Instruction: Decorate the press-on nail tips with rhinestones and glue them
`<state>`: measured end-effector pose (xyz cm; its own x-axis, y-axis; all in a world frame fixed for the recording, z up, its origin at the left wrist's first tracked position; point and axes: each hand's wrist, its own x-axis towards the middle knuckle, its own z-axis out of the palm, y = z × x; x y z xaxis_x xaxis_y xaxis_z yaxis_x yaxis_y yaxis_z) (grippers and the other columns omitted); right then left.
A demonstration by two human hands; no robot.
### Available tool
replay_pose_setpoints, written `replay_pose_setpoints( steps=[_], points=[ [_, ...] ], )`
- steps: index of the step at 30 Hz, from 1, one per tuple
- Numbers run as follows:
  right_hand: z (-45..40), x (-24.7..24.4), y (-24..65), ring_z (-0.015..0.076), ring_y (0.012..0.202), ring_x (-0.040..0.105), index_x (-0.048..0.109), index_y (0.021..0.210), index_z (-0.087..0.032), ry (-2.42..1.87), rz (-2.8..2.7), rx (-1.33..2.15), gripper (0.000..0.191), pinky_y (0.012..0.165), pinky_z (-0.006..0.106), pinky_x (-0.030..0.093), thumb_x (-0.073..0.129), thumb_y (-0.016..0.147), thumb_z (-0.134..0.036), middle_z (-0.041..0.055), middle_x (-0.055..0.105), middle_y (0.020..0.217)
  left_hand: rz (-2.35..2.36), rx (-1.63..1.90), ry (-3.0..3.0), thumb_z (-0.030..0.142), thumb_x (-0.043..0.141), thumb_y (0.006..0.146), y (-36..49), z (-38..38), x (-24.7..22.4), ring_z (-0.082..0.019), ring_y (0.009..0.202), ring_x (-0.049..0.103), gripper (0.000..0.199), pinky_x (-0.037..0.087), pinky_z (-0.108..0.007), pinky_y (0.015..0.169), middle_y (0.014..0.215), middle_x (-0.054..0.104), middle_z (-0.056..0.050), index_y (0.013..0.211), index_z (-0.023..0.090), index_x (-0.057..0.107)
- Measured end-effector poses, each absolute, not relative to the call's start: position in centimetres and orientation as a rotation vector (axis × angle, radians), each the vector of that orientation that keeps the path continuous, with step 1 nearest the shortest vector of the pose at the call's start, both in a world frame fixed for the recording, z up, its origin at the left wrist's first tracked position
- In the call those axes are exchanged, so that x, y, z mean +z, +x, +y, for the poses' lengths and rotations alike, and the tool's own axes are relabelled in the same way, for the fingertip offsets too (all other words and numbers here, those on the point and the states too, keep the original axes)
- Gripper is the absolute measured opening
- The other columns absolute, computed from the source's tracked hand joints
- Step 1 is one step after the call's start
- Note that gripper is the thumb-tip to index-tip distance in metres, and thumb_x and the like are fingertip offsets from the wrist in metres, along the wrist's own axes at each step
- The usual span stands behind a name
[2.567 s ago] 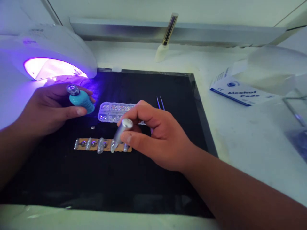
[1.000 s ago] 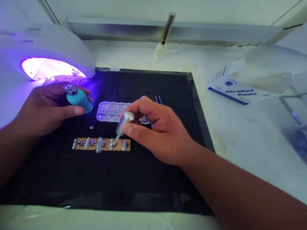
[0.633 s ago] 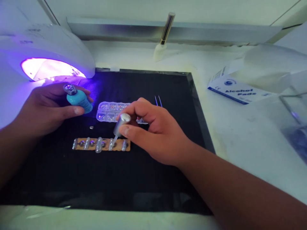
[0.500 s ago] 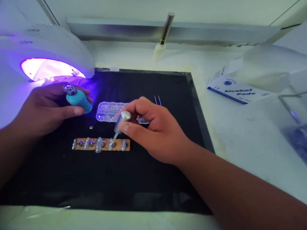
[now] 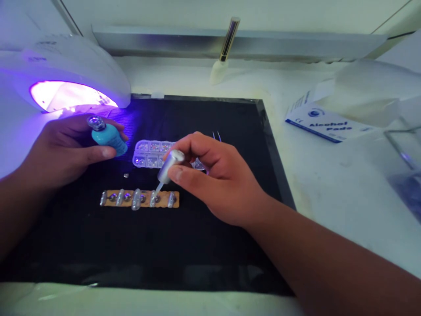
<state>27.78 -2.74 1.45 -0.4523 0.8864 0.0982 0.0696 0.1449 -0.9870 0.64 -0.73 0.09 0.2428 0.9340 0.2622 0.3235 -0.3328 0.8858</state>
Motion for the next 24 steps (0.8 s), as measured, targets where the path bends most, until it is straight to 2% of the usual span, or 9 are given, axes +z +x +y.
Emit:
replay_pose_setpoints(
  steps=[14,24],
  points=[
    [-2.76,1.70,27.38,0.0154,0.071,0.055,0.068,0.084,-0.025,-1.077,-1.813,1.221,0.005,0.068,0.034,0.042,0.066,0.085,-0.030,-0.0006,0.060,0.078,1.170,1.066,1.802,0.024,0.082,0.075,0.61,-0.86,0.13,-0.012,0.076,0.059,0.016,0.047,-0.026,0.072,0.083,0.068,0.003,0.090,0.024,0.076],
    [-2.78,1.75,27.69,0.0145,0.071,0.055,0.069,0.084,-0.025,-0.953,-1.777,1.337,0.003,0.067,0.032,0.045,0.068,0.086,-0.028,-0.0010,0.059,0.079,1.172,1.074,1.795,0.024,0.082,0.074,0.62,-0.71,0.22,-0.013,0.075,0.058,0.015,0.047,-0.027,0.071,0.082,0.068,0.003,0.088,0.025,0.076]
  ],
)
